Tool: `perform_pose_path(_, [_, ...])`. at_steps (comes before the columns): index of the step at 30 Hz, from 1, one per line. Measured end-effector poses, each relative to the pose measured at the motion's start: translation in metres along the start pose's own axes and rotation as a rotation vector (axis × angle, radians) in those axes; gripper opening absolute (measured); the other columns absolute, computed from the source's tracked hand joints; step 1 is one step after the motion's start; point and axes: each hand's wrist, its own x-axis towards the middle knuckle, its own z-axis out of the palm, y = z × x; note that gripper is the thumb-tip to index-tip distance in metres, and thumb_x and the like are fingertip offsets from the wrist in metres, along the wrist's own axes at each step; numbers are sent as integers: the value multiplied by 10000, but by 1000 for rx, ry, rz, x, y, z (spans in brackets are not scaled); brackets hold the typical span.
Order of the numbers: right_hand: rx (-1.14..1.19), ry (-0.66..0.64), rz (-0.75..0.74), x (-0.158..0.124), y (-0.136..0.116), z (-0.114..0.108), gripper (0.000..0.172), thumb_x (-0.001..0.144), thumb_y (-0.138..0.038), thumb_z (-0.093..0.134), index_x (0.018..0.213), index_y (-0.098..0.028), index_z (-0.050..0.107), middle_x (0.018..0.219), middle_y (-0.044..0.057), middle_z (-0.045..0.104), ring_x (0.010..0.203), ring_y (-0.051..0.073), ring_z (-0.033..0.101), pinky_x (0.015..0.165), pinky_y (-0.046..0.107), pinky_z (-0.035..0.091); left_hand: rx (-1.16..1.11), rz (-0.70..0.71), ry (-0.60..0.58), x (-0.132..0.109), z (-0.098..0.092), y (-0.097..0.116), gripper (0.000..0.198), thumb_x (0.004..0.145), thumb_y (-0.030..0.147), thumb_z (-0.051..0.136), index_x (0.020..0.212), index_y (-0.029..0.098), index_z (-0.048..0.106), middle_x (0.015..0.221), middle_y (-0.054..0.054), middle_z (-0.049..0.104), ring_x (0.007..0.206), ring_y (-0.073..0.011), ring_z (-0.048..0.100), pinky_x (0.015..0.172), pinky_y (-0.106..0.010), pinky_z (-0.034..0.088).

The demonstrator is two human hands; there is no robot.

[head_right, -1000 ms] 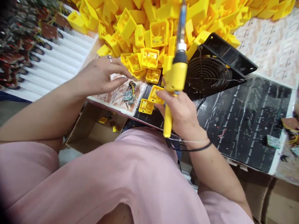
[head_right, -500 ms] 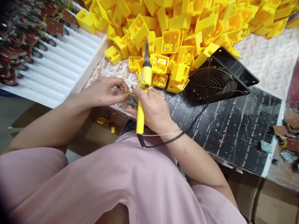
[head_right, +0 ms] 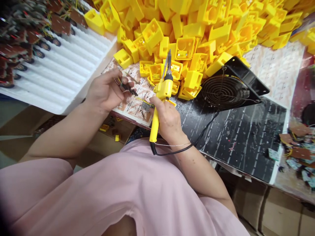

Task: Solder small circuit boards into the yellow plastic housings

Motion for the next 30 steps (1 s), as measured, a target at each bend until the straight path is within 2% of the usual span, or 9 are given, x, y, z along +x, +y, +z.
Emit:
perform_pose_path(3, [-53,4,-17,-2,1,-2,259,1056,-312,601,1302,-231,614,856,12,691,737,190,679,689,299,554,216,96,-4,12,-15,7,392,963,634,550,899,248,583,844,0,680,844,-157,679,714,-325,570])
perform_pose_path(5, [-77,3,-28,-3,1,-4,261,1050,-305,611,1298,-226,627,859,16,691,746,193,678,701,302,557,584,208,-32,12,-25,17,442,991,679,492,995,261,635,915,11,713,850,-139,632,757,-356,559])
perform_pose_path(10, [-90,-1,-30,-5,3,-1,256,1052,-316,601,1291,-235,646,842,13,682,757,196,683,713,307,569,1240,563,-55,-18,-21,32,410,1047,540,488,1249,249,696,1264,-30,737,1328,-271,552,1178,-500,413])
perform_pose_path(13, [-107,2,-12,-6,0,2,256,1055,-309,594,1298,-240,638,835,7,679,771,192,700,730,301,580,1206,662,-261,-28,0,16,343,998,476,591,1188,242,754,1270,-67,759,1317,-292,620,1175,-493,433])
perform_pose_path(17, [-68,47,-42,-5,0,-9,274,1042,-315,634,1302,-240,589,870,8,708,762,188,723,724,294,603,812,442,-320,-21,21,-13,235,918,365,665,967,173,790,996,-60,823,952,-197,750,902,-317,571])
perform_pose_path(20, [-40,90,20,-3,15,-26,317,1026,-297,655,1323,-256,553,1061,40,750,943,214,763,833,337,642,666,384,-372,-16,26,-17,248,904,354,671,954,154,808,936,-58,825,853,-165,752,781,-252,567])
perform_pose_path(23, [-82,15,49,-1,35,-37,306,1049,-234,559,1353,-263,555,1092,32,747,1035,224,752,943,404,637,784,443,-462,-15,31,-9,214,891,298,659,940,174,825,898,-36,823,820,-158,748,779,-254,559])
perform_pose_path(27, [-147,-204,-60,-3,45,-37,323,1050,-197,509,1353,-245,610,1090,73,751,988,229,751,893,371,626,1072,537,-472,-12,40,-3,199,863,258,644,923,178,816,796,-27,794,740,-166,718,751,-286,528])
perform_pose_path(30, [-107,-130,-93,-6,40,-43,294,1033,-259,614,1324,-226,633,1079,84,765,933,228,757,803,333,624,1171,541,-487,-10,44,-2,198,848,258,640,899,172,810,770,-32,785,715,-167,705,736,-291,509])
